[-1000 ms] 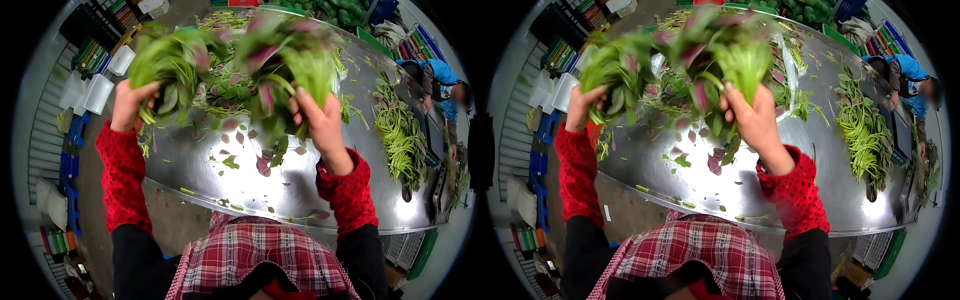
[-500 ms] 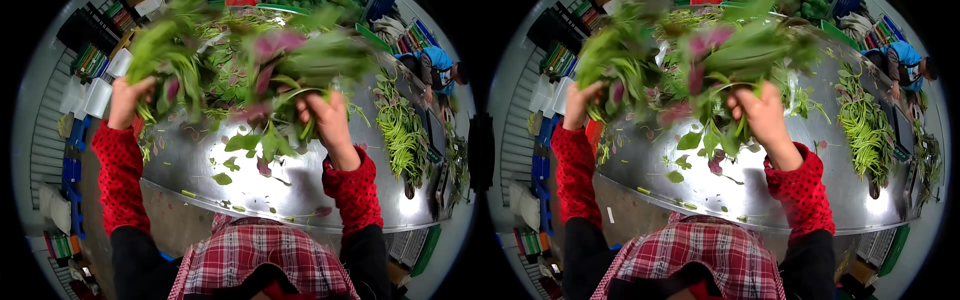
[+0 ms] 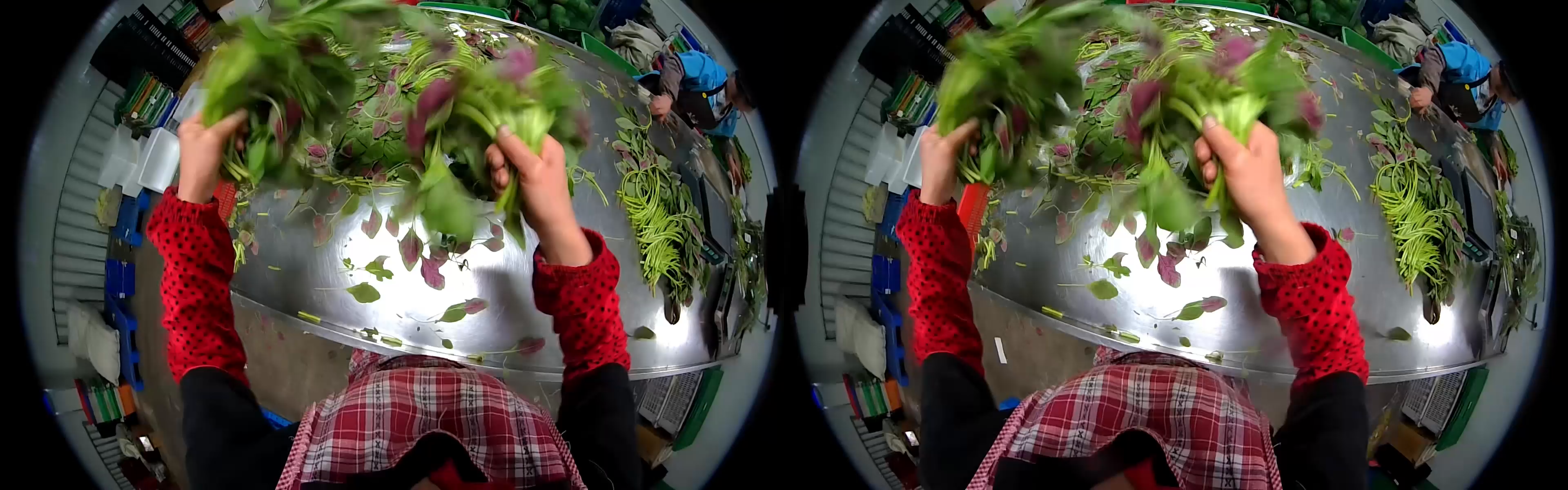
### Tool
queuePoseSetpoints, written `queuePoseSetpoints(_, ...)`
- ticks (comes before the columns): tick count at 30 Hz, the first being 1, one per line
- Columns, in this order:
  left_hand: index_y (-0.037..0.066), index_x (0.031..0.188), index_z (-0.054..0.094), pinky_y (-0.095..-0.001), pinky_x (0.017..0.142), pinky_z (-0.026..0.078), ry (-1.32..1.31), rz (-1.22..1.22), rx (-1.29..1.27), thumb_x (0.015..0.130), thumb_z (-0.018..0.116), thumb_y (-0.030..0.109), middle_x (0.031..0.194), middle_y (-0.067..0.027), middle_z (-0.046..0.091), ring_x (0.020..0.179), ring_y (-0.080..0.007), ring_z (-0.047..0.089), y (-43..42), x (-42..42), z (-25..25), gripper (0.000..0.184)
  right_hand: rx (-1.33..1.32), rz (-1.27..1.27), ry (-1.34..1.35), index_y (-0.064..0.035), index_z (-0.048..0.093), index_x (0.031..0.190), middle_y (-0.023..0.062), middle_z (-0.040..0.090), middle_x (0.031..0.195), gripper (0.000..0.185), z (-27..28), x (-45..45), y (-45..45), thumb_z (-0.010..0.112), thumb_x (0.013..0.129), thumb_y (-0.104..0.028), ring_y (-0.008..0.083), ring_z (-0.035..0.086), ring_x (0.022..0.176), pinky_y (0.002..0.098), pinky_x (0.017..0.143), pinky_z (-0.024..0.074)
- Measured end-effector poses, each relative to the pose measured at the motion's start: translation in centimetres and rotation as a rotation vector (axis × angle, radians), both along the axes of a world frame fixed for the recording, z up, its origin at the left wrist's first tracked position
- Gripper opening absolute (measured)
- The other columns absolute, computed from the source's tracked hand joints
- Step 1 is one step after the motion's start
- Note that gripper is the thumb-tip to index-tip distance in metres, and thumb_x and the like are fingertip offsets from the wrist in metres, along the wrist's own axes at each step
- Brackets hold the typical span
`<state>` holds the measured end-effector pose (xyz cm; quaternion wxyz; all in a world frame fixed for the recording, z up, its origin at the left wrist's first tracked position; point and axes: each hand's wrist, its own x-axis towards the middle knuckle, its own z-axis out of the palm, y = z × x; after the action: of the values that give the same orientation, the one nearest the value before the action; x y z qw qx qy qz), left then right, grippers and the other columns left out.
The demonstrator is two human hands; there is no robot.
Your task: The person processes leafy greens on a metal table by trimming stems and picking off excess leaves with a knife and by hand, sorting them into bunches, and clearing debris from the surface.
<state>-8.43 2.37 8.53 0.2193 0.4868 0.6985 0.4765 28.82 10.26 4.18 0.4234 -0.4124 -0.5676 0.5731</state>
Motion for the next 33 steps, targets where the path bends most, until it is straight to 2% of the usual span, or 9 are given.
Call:
queuePoseSetpoints(3, -0.004, 0.091, 0.065, -0.0296, 0.047, 0.042, 0.282, -0.028, -0.362, 0.076, 0.062, 0.005, 0.066, -0.0049, 0.061, 0.053, -0.0133, 0.055, 1.5, -2.4, -6.5, 0.018, -0.486, 0.324, -0.089, -0.0015, 0.056, 0.082, 0.0042, 0.058, 0.064, 0.015, -6.3, -0.3, 2.0, 0.057, 0.090, -0.014, 0.0102, 0.049, 0.045, 0.0243, 0.041, 0.0393)
queuePoseSetpoints(7, -0.003, 0.095, 0.067, -0.0290, 0.048, 0.043, -0.053, -0.006, 0.133, 0.076, 0.059, 0.003, 0.066, -0.0071, 0.063, 0.052, -0.0119, 0.055, 0.3, 1.0, 1.9, 0.021, -0.076, 0.124, 0.135, -0.0004, 0.059, 0.087, 0.0033, 0.057, 0.066, 0.013, 1.6, 1.7, 0.9, 0.057, 0.091, -0.013, 0.0109, 0.052, 0.049, 0.0230, 0.043, 0.0402)
queuePoseSetpoints(12, -0.003, 0.092, 0.068, -0.0287, 0.049, 0.043, 0.656, -0.006, -0.305, 0.076, 0.059, 0.001, 0.068, -0.0072, 0.063, 0.053, -0.0126, 0.055, 2.3, -2.9, -2.4, 0.019, -0.127, 0.164, -0.120, -0.0002, 0.058, 0.087, 0.0058, 0.059, 0.064, 0.018, -2.4, 0.2, 2.2, 0.055, 0.092, -0.017, 0.0127, 0.054, 0.050, 0.0254, 0.046, 0.0447)
queuePoseSetpoints(15, -0.002, 0.084, 0.065, -0.0269, 0.049, 0.043, -0.052, -0.016, 0.117, 0.078, 0.056, 0.000, 0.068, -0.0036, 0.063, 0.053, -0.0095, 0.053, 0.1, -0.5, 2.5, 0.011, 0.106, 0.015, 0.136, -0.0041, 0.055, 0.078, 0.0046, 0.056, 0.063, 0.019, 0.4, 0.8, 0.9, 0.055, 0.091, -0.017, 0.0102, 0.049, 0.047, 0.0243, 0.043, 0.0394)
queuePoseSetpoints(19, -0.001, 0.079, 0.063, -0.0236, 0.048, 0.041, 1.039, -0.003, -0.405, 0.080, 0.054, 0.000, 0.069, -0.0044, 0.064, 0.051, -0.0086, 0.051, 3.2, -6.3, -3.5, 0.009, -0.445, 0.259, -0.141, -0.0017, 0.056, 0.081, 0.0038, 0.054, 0.062, 0.015, -4.4, -0.1, 2.5, 0.057, 0.089, -0.015, 0.0098, 0.046, 0.045, 0.0241, 0.042, 0.0389)
queuePoseSetpoints(22, -0.002, 0.084, 0.068, -0.0290, 0.053, 0.048, -0.124, 0.077, 0.229, 0.075, 0.056, 0.003, 0.078, -0.0081, 0.069, 0.055, -0.0148, 0.062, -0.1, 1.8, 3.4, 0.015, -0.065, 0.035, 0.154, -0.0057, 0.055, 0.079, 0.0011, 0.054, 0.062, 0.019, 0.3, 1.2, 0.9, 0.055, 0.093, -0.018, 0.0087, 0.049, 0.049, 0.0242, 0.044, 0.0402)
queuePoseSetpoints(25, -0.008, 0.089, 0.065, -0.0371, 0.070, 0.051, 0.750, 0.177, -0.492, 0.072, 0.059, 0.006, 0.077, -0.0229, 0.066, 0.073, -0.0263, 0.067, 2.4, -5.7, -5.3, 0.022, -0.721, 0.368, 0.037, -0.0041, 0.052, 0.099, 0.0019, 0.055, 0.066, 0.018, -9.3, 0.3, 3.9, 0.057, 0.092, -0.020, 0.0092, 0.051, 0.050, 0.0229, 0.045, 0.0433)
queuePoseSetpoints(26, -0.011, 0.088, 0.063, -0.0395, 0.074, 0.049, 0.789, 0.028, -0.084, 0.071, 0.060, 0.006, 0.073, -0.0273, 0.060, 0.077, -0.0305, 0.065, 1.9, -3.9, -3.6, 0.024, -0.427, 0.330, 0.137, -0.0040, 0.048, 0.107, 0.0020, 0.054, 0.065, 0.024, -7.4, 0.3, 2.7, 0.058, 0.092, -0.020, 0.0100, 0.051, 0.048, 0.0234, 0.043, 0.0424)
queuePoseSetpoints(33, -0.005, 0.079, 0.064, -0.0294, 0.046, 0.040, -0.033, 0.276, -0.029, 0.077, 0.062, 0.000, 0.062, -0.0070, 0.060, 0.051, -0.0132, 0.054, 1.0, -2.9, -4.5, 0.005, -0.399, -0.005, 0.300, -0.0022, 0.056, 0.084, 0.0046, 0.058, 0.068, 0.019, -8.1, 0.3, 3.0, 0.061, 0.090, -0.020, 0.0119, 0.054, 0.051, 0.0244, 0.046, 0.0440)
